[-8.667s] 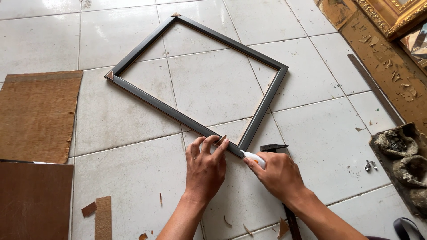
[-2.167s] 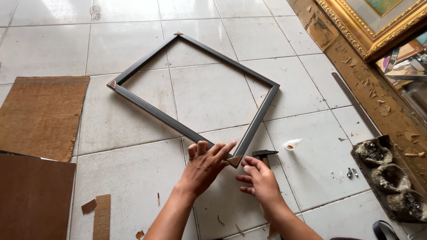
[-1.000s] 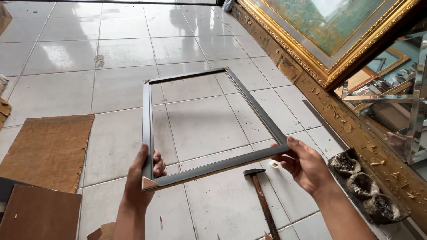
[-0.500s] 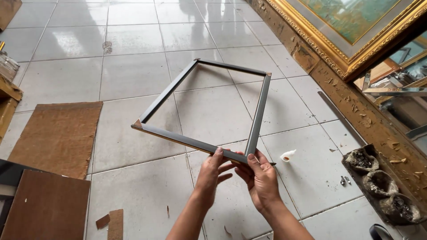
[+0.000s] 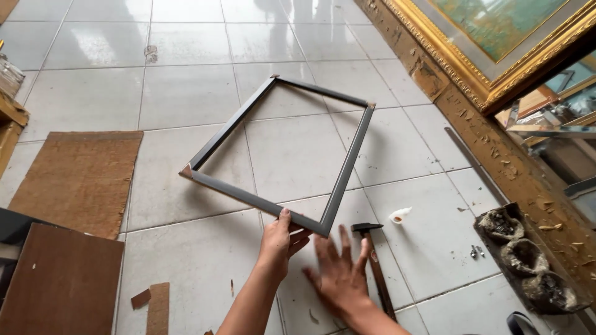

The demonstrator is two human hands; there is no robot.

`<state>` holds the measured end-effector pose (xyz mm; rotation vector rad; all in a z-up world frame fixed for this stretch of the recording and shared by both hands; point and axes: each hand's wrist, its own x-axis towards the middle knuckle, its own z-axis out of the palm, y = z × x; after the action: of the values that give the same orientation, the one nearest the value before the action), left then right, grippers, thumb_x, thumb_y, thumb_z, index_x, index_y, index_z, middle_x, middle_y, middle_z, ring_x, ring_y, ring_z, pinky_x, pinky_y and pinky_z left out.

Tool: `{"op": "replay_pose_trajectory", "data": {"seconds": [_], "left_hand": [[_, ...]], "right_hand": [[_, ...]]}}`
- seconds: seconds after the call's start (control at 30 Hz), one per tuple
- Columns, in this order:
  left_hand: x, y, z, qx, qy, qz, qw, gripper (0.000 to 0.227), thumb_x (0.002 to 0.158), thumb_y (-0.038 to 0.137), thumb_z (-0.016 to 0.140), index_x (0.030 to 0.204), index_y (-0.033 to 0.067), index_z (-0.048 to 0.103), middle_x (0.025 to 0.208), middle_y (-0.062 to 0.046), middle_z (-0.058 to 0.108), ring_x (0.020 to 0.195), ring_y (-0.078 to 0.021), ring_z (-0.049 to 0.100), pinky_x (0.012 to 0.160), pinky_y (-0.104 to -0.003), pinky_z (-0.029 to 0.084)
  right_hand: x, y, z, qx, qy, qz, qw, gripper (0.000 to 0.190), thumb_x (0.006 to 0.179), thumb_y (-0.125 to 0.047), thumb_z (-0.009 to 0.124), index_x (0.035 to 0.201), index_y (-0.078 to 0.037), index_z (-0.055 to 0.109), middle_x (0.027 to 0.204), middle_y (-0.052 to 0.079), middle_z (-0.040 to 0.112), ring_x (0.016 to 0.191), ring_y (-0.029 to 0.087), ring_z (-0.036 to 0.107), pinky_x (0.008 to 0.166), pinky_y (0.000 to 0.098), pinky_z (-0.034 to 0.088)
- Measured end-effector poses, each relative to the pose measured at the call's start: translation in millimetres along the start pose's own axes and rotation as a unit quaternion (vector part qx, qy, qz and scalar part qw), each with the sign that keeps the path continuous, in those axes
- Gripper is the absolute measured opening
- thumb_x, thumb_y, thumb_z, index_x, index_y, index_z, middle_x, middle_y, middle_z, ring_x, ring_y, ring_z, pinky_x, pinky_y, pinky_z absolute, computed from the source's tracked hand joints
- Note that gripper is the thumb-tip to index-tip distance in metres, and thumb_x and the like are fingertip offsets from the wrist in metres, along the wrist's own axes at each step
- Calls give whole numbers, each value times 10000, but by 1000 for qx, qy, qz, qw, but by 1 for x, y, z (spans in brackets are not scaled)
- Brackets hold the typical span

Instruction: Reinforcing the corners of a picture frame by gluing small wooden blocks.

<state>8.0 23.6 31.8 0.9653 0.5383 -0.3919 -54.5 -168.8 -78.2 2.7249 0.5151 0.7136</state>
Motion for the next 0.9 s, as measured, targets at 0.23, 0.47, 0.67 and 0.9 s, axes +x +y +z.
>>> {"op": "replay_pose_trajectory", "data": {"seconds": [0.23, 0.47, 0.67, 0.9], "left_hand": [[28, -25, -8, 93, 27, -2, 995, 550, 1211, 379, 482, 1093, -100, 725, 949, -243, 829, 868, -319, 848, 723, -407, 685], [-29, 14, 3, 356, 65, 17, 932, 654, 1198, 462, 511, 962, -80, 790, 771, -177, 822, 590, -252, 770, 559, -337, 624], [-51, -42, -7, 475, 71, 136, 867, 512, 1179, 468, 531, 965, 81, 789, 691, -40, 752, 599, -141, 732, 603, -307, 596], [-160, -112, 15, 475, -23, 212, 854, 246, 1043, 313, 763, 1187, 119, 809, 1123, -135, 878, 984, -258, 884, 810, -373, 770]], "right_hand": [[-23, 64, -90, 197, -168, -85, 962, 522, 1171, -563, 425, 1570, -316, 655, 1630, 21, 535, 1346, 274, 351, 951, 539, 223], [-54, 118, -153, 166, -383, 169, 893, 300, 987, -527, 789, 1252, -390, 824, 1114, -84, 691, 1045, 134, 588, 948, 416, 384], [-86, 117, -133, 177, -325, 106, 923, 474, 885, -501, 930, 1325, -381, 800, 1038, -41, 661, 958, 176, 571, 912, 449, 381], [-72, 103, -177, 344, -348, 274, 828, 140, 923, -462, 867, 966, -333, 901, 791, -159, 799, 755, 70, 662, 1033, 357, 399]]}}
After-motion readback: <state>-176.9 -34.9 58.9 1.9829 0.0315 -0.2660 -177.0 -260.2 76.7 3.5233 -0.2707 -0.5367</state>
